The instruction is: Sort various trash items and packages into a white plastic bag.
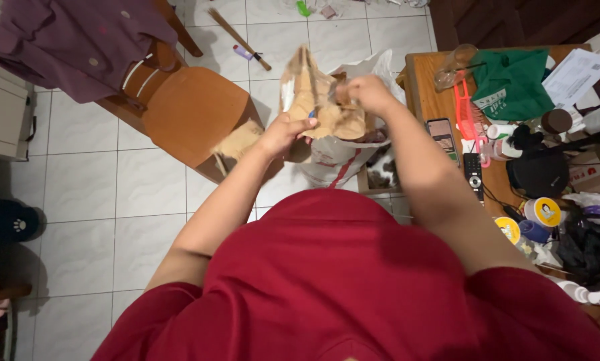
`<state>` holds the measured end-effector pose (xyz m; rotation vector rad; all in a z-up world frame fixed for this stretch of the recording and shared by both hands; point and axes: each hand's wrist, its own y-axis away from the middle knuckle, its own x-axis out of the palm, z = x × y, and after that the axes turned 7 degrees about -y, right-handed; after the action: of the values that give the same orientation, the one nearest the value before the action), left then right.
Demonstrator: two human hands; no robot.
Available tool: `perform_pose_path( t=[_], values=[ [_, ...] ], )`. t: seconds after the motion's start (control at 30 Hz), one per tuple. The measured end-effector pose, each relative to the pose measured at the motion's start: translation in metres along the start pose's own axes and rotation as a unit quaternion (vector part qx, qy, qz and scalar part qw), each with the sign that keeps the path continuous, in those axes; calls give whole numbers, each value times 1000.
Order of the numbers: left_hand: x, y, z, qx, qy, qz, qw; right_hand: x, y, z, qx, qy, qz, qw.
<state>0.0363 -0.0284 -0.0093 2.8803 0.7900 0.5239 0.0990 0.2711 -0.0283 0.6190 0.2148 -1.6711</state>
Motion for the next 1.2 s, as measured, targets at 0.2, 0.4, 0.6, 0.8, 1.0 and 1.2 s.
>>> perform_pose_path(
  t=[0.2,0.4,0.6,0.8,1.0,1.2],
  values=[
    [12,19,-12,-2,-84,23,996,-25,-33,-28,96,64,-144,983],
    [18,45,-16,-16,-89,51,995,-53,-74,-107,155,-32,-291,944],
    [-42,23,2,25,119,-123,985,-51,-23,-30,59,-267,-111,956],
    [-46,16,-12,65,245,-90,963,-28,3,-6,-102,-539,-165,819],
    [-64,-15,26,63,384,43,920,62,45,95,-179,19,-60,982],
    [-21,-24,45,79,-18,6,997,77,44,84,-56,54,-229,970]
  ],
)
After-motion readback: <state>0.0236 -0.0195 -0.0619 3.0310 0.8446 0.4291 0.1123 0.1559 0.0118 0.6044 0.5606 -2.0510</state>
